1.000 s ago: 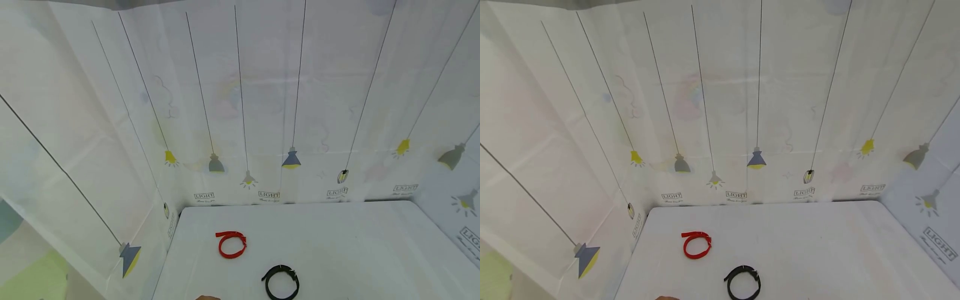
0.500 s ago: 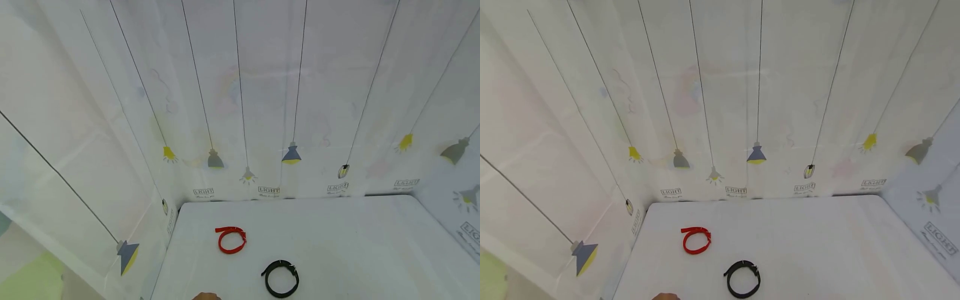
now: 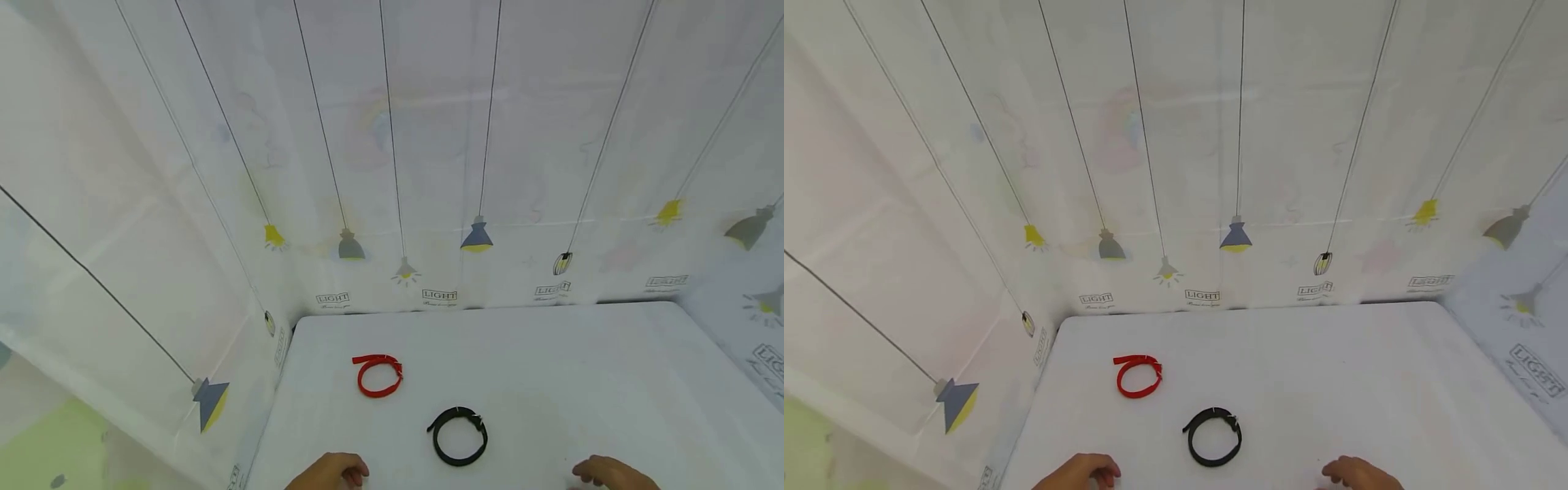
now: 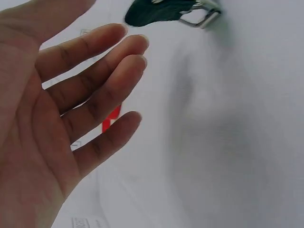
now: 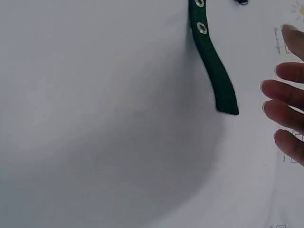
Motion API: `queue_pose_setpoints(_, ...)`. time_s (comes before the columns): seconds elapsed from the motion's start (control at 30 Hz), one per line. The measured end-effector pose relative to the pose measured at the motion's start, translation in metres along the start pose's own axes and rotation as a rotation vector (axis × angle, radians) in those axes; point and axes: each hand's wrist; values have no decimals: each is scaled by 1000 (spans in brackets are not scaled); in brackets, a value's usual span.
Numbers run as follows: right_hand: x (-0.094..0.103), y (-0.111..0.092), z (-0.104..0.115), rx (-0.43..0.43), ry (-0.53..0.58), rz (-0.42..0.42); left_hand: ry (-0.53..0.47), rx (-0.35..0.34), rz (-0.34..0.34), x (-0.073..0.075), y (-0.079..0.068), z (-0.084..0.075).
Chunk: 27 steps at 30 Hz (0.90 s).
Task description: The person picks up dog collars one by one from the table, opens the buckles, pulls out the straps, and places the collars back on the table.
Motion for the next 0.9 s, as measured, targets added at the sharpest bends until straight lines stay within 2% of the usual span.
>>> queue_pose_setpoints(0.07,8,8,14,-164,-12,18,3,15,-23,4,-5,-6)
queue_pose_setpoints(0.13,12,15,27,-212,-63,-58,32,10,-66,8,-8,-14)
queue_pose_setpoints(0.27,21,35,54,-115,-167,-221,121,-57,-162,14,-8,-35)
queue_pose_setpoints(0.33,22,51,68,-81,-169,-257,165,-106,-207,14,-4,-47)
queue_pose_setpoints(0.5,8,106,95,-96,-93,-227,229,-192,-272,11,6,-75)
queue_pose_setpoints(0.63,-15,140,101,-70,-100,-197,258,-221,-268,5,12,-94)
queue_pose_setpoints(0.77,-33,159,100,-33,-126,-187,265,-237,-246,-1,16,-107)
queue_pose_setpoints(0.9,-41,166,98,-26,-144,-218,280,-256,-239,-6,19,-113)
Point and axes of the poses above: each hand's wrist, its own y-axis towards the middle knuckle, its own x-axis out of the back of the hand, z = x × y, and after that the axes turned 10 degrees about x, right-handed
